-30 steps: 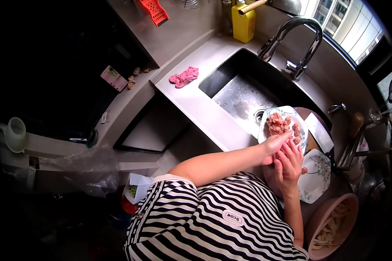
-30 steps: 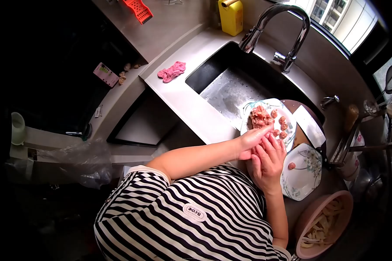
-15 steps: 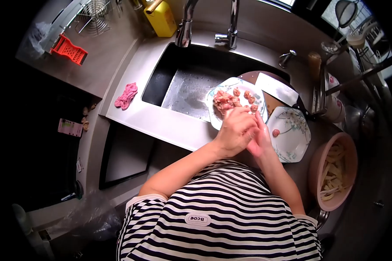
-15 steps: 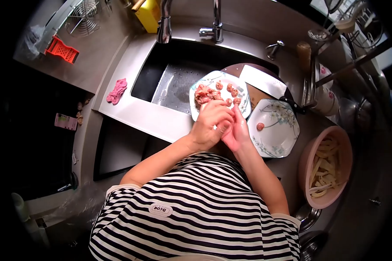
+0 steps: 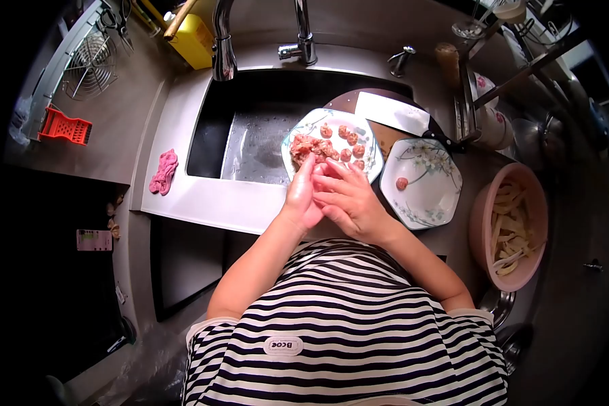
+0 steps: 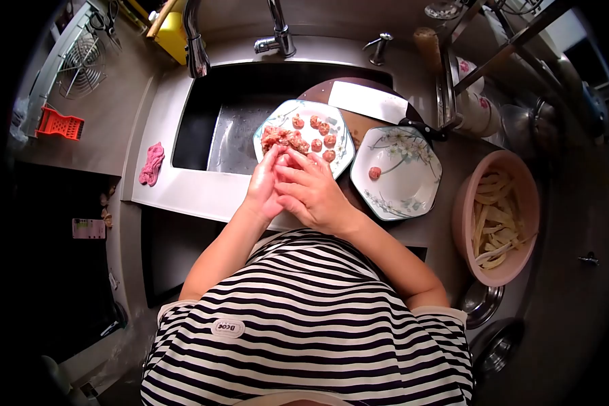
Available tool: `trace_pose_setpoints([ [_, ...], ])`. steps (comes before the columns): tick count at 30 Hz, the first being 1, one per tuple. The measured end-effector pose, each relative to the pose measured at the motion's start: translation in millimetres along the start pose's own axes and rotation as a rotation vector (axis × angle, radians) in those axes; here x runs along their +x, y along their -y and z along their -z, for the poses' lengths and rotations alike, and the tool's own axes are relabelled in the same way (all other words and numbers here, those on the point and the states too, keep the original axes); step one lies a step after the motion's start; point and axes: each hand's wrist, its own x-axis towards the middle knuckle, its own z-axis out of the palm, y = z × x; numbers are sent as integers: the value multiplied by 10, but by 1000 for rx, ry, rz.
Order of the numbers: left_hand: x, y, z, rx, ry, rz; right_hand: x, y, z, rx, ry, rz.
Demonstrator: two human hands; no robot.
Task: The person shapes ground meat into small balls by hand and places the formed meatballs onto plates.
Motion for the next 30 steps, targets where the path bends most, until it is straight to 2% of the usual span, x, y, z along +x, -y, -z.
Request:
trace_pose_setpoints([
  [1, 20, 8, -2, -31, -25, -22, -47, -53, -6, 117, -90, -68],
  [3, -5, -104, 154, -48, 247, 86, -106, -141, 42, 360, -269, -213],
  [4, 3, -113, 178, -18, 250, 88, -114, -223, 39, 408, -331, -226],
  [7, -57, -52, 6, 101, 173, -71, -157, -310, -58, 1015, -509, -708],
  [9, -69, -2, -97, 315, 240, -246, -179, -318, -182, 1355, -560, -1004],
  [11, -142, 24, -215, 564, 304, -424, -186, -282, -283, 1657, -492, -1151],
  [12, -146, -4, -217, 703, 386, -468, -189, -272, -316, 1735, -429, -1149],
  [13, -184, -11, -248, 754, 370, -497, -189, -255, -344, 1813, -364, -1145],
  [15, -129, -24, -192, 769, 284, -609, -159, -209, -363, 1746, -398, -1189],
  [17, -111, -64, -169, 645, 146, -661, -239, -299, -410, 1828, -368, -1099],
  [19, -112, -106, -129, 612, -2, -625, -251, -341, -380, 1785, -364, -1052],
  [23, -35, -38, 71, 311, -16, -280, -182, -290, -314, 1613, -401, -1002],
  [24, -28, -2, 57, 203, 7, -193, -111, -197, -295, 1490, -449, -956],
  [25, -22, 19, 52, 95, 30, -106, -115, -212, -305, 1519, -365, -853],
  [26, 43, 27, 171, 22, 149, -18, -100, -176, -343, 1294, -332, -705],
  [27, 19, 103, -26, -33, -50, -139, -88, -117, -394, 1070, -299, -556],
  [29, -55, 26, -214, -112, 18, 20, -99, 6, -469, 612, -175, -330],
  [30, -10, 18, -183, -119, 85, -9, -47, 66, -471, 510, -207, -275],
])
